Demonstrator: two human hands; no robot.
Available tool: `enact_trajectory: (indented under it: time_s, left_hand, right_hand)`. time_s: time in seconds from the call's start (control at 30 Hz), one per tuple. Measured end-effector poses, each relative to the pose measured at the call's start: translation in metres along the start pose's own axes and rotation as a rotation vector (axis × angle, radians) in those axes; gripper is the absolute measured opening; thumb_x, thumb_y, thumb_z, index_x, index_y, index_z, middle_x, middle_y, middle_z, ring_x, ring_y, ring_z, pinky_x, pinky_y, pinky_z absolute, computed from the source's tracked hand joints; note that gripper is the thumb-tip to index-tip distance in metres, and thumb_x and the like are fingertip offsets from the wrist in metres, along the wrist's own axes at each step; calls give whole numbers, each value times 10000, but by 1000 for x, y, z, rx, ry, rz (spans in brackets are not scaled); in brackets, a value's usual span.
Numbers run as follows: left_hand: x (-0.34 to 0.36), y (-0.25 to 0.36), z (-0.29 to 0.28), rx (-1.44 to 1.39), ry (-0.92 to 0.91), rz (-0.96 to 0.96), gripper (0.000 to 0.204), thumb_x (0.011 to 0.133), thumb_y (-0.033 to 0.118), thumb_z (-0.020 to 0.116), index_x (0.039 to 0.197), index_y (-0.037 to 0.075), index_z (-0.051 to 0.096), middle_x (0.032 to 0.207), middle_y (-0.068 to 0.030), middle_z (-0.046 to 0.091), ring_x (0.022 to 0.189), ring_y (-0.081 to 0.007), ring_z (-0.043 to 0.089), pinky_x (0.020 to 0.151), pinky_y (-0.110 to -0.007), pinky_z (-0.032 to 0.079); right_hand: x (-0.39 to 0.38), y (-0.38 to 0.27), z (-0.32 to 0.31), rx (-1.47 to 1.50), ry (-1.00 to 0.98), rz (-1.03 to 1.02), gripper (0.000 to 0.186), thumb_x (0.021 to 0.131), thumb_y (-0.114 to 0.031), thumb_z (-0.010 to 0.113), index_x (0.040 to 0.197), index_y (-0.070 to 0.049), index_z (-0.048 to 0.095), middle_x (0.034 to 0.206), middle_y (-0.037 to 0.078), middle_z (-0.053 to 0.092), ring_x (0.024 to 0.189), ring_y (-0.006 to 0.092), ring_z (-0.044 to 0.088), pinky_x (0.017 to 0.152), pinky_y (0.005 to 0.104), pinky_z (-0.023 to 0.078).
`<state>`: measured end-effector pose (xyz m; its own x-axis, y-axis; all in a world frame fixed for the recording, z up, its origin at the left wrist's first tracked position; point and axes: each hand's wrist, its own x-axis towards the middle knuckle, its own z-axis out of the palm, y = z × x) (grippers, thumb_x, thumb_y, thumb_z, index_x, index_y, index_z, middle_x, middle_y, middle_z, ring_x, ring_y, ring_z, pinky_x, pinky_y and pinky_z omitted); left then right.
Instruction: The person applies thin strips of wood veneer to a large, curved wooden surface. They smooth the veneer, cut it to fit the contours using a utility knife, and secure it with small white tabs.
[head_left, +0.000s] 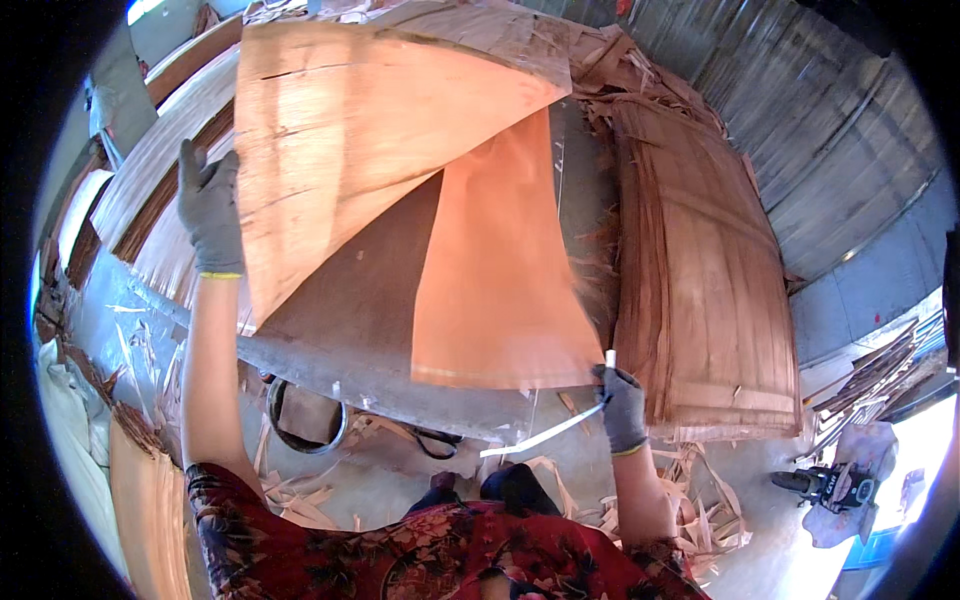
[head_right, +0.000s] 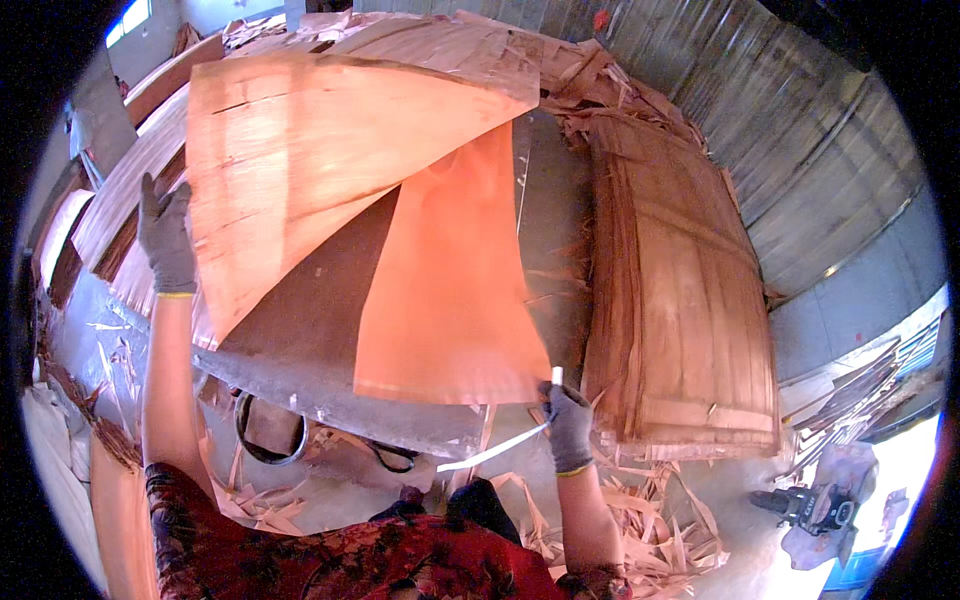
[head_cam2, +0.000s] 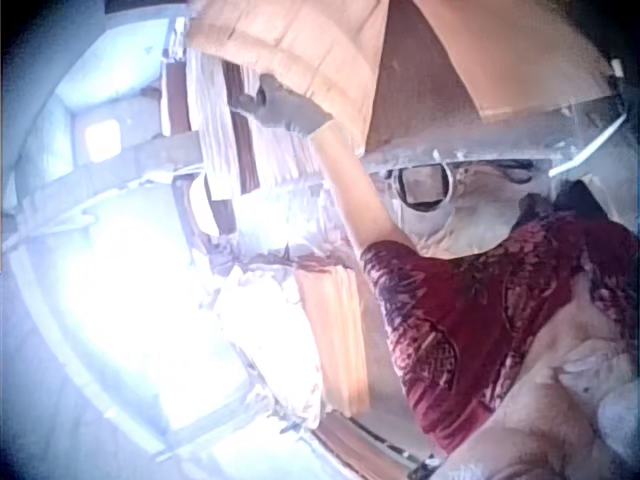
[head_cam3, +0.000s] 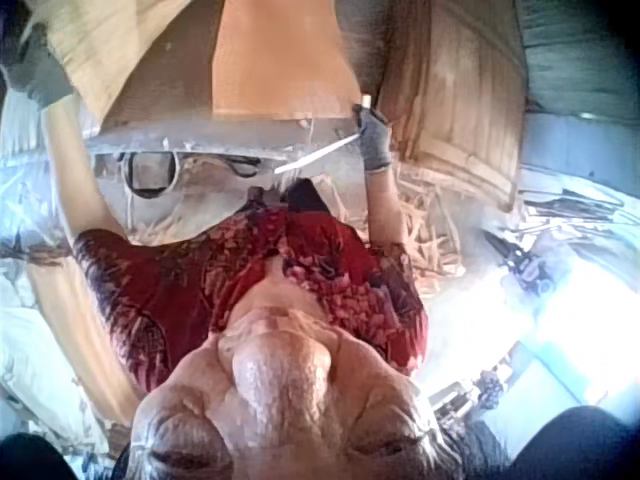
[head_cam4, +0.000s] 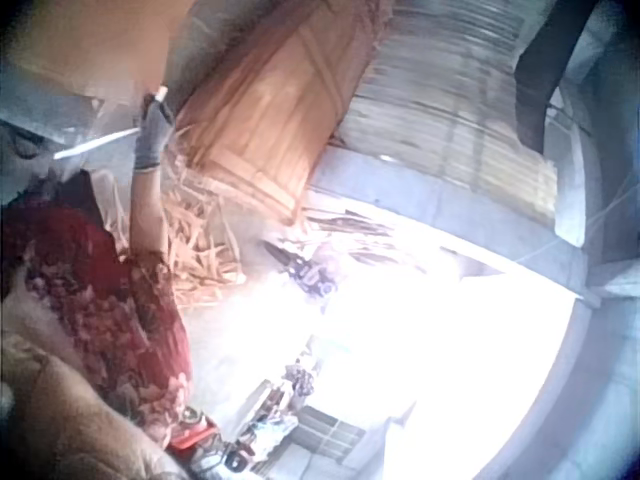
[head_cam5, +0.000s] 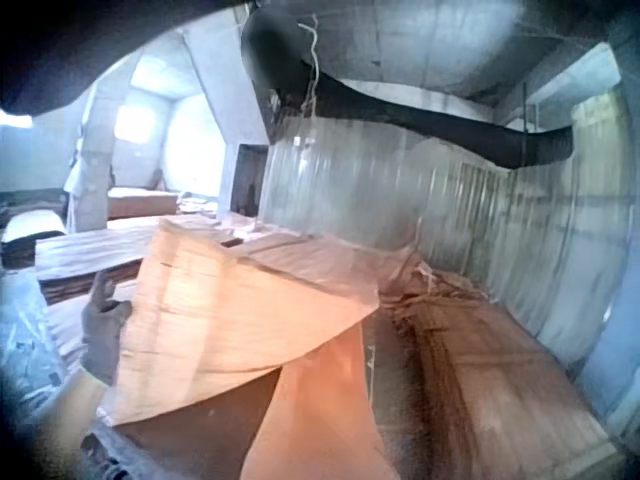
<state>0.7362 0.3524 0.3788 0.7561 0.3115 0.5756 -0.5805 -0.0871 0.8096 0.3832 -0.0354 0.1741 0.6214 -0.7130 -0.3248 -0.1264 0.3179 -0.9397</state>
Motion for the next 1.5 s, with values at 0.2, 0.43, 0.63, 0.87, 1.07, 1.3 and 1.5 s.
enact_trajectory:
  time_s: [0.2, 0.43, 0.63, 0.87, 1.07, 1.3, 1.5]
  left_hand:
    - [23, -4, -2, 130, 32, 135, 745, 832, 181, 683, 1410, -41, 267, 1391, -243, 370, 1197, -218, 474, 975, -302, 412]
    - [-12, -6, -52, 289, 98, 148, 642, 852, 112, 615, 1385, -67, 306, 1483, -178, 237, 1271, -252, 404, 1002, -338, 400]
    - [-145, -24, -83, 416, 92, -168, 675, 848, 101, 608, 1423, -15, 274, 1311, -140, 453, 1096, -204, 494, 924, -303, 411]
    - [-269, -49, -82, 431, 245, -519, 606, 841, 72, 615, 1382, 10, 348, 1228, -105, 513, 867, -183, 593, 752, -282, 498]
    - [-280, -22, -15, 386, 449, -336, 643, 842, 37, 502, 1423, -45, 240, 1081, -127, 600, 813, -155, 572, 764, -267, 460]
    - [-258, -155, 204, 291, 158, -235, 650, 857, -40, 499, 1451, 95, 273, 1282, -193, 507, 729, -101, 585, 728, -264, 481]
    - [-220, -212, 404, 232, -55, -335, 725, 798, -91, 509, 1452, 114, 272, 1296, -202, 519, 693, -90, 581, 596, -231, 456]
  right_hand:
    - [68, -19, -135, -33, 138, -97, 157, 859, -126, 581, 841, -28, 703, 610, -34, 541, 486, 56, 429, 454, 208, 315]
    - [167, -36, -312, -142, 330, -60, 155, 840, -159, 626, 798, -34, 708, 579, -36, 527, 457, 57, 410, 419, 221, 288]
    - [226, -48, -476, -343, 702, -41, 135, 725, -135, 705, 642, -54, 636, 520, 7, 507, 414, 100, 423, 381, 270, 292]
    - [254, -61, -597, -372, 829, -84, 103, 701, -110, 672, 670, -14, 653, 556, 13, 507, 482, 141, 445, 458, 324, 350]
    - [287, -69, -612, -760, 1000, 46, 180, 680, -129, 649, 732, 43, 661, 615, 128, 610, 617, 210, 556, 574, 390, 427]
    - [338, -61, -646, -907, 1105, 180, 135, 721, -133, 630, 737, -3, 662, 597, 85, 581, 572, 202, 549, 496, 359, 421]
    - [421, -69, -582, -843, 891, 317, 149, 751, -160, 629, 751, -15, 662, 612, 76, 586, 549, 188, 545, 470, 337, 417]
